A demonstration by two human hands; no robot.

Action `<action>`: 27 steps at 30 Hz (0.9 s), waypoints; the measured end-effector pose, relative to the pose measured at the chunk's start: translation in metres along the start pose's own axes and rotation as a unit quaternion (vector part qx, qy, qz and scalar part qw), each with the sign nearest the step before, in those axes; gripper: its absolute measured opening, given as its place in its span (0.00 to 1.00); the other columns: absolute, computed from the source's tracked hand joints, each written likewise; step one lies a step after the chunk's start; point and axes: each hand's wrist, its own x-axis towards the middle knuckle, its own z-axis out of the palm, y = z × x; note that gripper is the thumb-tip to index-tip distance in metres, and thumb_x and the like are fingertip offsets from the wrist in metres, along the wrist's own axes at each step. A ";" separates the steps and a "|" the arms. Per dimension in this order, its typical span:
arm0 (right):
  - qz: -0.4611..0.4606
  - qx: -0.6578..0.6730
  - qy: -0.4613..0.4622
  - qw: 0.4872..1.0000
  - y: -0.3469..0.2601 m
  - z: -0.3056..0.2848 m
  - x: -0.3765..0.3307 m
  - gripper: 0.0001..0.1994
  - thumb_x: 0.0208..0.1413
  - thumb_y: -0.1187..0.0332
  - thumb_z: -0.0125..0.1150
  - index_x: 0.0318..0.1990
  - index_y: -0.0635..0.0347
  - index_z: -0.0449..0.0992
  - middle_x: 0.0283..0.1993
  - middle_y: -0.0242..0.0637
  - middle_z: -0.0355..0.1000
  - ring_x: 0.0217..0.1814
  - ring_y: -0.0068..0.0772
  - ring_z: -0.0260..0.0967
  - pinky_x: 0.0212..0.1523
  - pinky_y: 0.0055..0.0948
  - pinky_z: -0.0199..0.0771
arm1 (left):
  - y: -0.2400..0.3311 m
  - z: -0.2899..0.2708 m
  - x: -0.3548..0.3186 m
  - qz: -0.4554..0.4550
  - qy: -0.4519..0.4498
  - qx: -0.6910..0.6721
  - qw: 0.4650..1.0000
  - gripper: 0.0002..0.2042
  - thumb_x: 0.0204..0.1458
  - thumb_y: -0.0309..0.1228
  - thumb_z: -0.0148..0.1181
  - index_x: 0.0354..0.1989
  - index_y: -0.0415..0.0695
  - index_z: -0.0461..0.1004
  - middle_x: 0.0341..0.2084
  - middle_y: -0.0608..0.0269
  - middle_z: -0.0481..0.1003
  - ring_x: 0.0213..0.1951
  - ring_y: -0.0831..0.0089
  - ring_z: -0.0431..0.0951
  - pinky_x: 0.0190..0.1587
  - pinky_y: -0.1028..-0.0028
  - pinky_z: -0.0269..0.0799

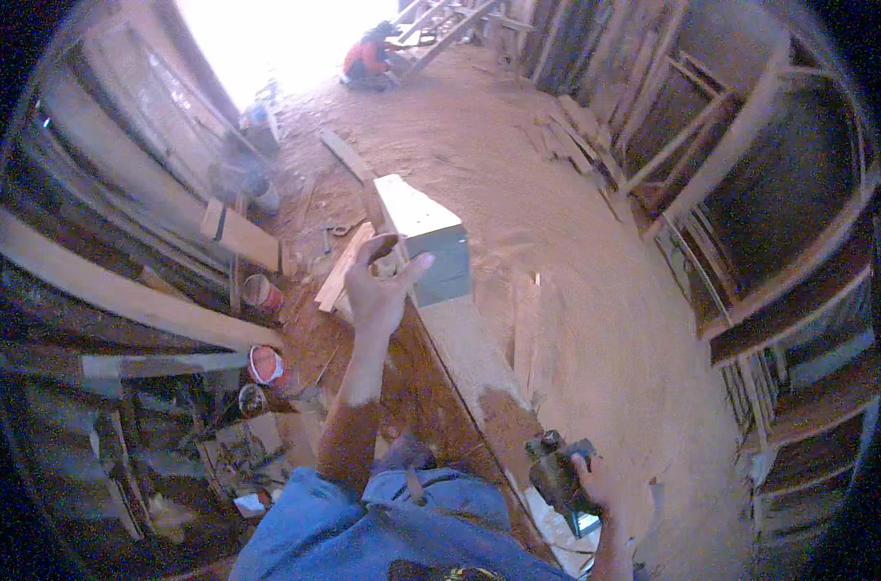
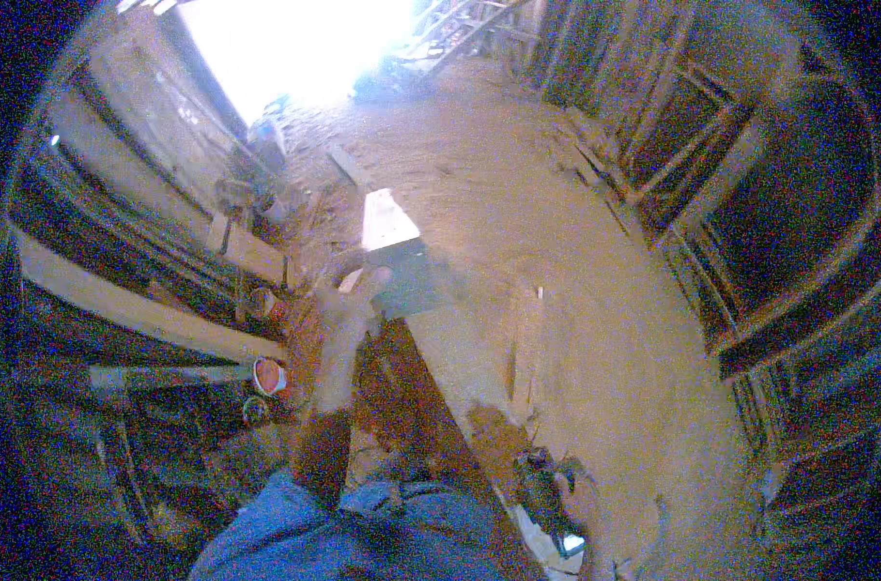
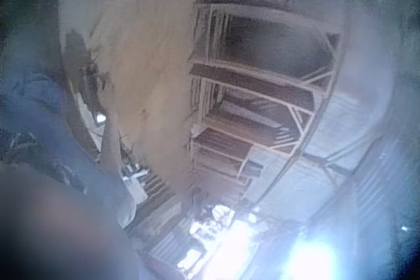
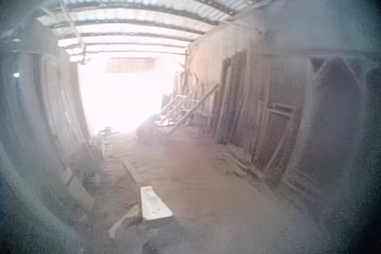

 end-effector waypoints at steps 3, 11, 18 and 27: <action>-0.019 0.055 0.005 0.998 0.004 0.001 0.002 0.30 0.65 0.44 0.48 0.61 0.60 0.69 0.55 0.61 0.73 0.58 0.62 0.70 0.60 0.50 0.68 | 0.002 0.001 0.000 -0.003 -0.010 -0.007 1.000 0.28 0.37 0.37 0.80 0.46 0.36 0.78 0.43 0.55 0.79 0.49 0.64 0.77 0.56 0.66 0.70; 0.007 0.108 -0.020 0.994 0.015 0.016 0.009 0.27 0.65 0.47 0.49 0.59 0.61 0.71 0.56 0.54 0.73 0.59 0.59 0.70 0.60 0.49 0.68 | 0.013 -0.002 -0.009 0.070 -0.079 0.040 0.994 0.37 0.38 0.33 0.79 0.59 0.36 0.69 0.54 0.53 0.72 0.58 0.62 0.71 0.62 0.65 0.67; 0.012 0.067 0.025 0.997 0.028 0.024 0.000 0.27 0.63 0.44 0.54 0.49 0.63 0.77 0.39 0.46 0.79 0.38 0.42 0.77 0.41 0.39 0.74 | -0.043 -0.003 -0.075 0.276 -0.249 0.372 0.850 0.47 0.29 0.56 0.76 0.61 0.43 0.70 0.64 0.47 0.65 0.68 0.48 0.60 0.72 0.46 0.45; -0.032 0.107 0.119 0.987 -0.010 0.032 -0.021 0.23 0.49 0.59 0.74 0.48 0.64 0.78 0.38 0.40 0.80 0.39 0.33 0.77 0.43 0.32 0.75 | -0.178 0.016 -0.138 0.221 -0.286 0.357 0.861 0.48 0.31 0.55 0.74 0.64 0.46 0.67 0.70 0.55 0.57 0.69 0.43 0.55 0.71 0.38 0.41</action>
